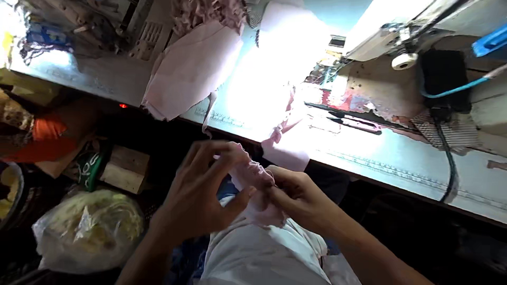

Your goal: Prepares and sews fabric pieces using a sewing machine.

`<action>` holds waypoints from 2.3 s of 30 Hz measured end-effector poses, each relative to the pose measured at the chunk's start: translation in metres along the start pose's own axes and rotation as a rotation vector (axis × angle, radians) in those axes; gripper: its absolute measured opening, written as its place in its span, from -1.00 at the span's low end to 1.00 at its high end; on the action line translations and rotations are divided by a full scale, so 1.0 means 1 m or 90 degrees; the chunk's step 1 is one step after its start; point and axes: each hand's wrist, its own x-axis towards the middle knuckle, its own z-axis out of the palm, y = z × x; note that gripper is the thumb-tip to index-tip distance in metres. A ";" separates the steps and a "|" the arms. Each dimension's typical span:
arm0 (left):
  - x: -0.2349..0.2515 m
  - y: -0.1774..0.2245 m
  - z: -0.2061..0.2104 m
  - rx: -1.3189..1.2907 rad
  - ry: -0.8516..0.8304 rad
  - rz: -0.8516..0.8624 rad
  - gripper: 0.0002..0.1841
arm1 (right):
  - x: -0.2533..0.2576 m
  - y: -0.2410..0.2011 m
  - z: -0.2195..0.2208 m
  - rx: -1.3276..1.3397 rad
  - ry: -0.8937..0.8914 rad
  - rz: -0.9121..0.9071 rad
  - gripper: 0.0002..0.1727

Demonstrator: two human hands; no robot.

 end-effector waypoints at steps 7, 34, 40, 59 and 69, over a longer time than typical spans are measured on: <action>-0.016 -0.045 -0.072 0.092 -0.168 -0.017 -0.76 | 0.076 -0.003 0.024 -0.339 -0.255 -0.075 -0.87; -0.136 -0.154 0.157 0.032 -0.942 -0.451 -0.46 | 0.042 -0.011 -0.013 -0.636 0.291 -0.155 -0.66; 0.000 -0.043 0.073 0.058 -0.404 -0.220 -0.50 | 0.072 0.016 -0.123 -0.727 0.312 -0.056 -0.39; 0.228 -0.033 -0.009 0.228 -0.376 0.272 -0.81 | 0.041 0.057 -0.083 -0.612 0.200 -0.177 -0.77; 0.312 -0.036 0.093 0.218 -0.433 0.330 -0.73 | 0.030 0.065 -0.055 -0.615 0.444 -0.099 -0.57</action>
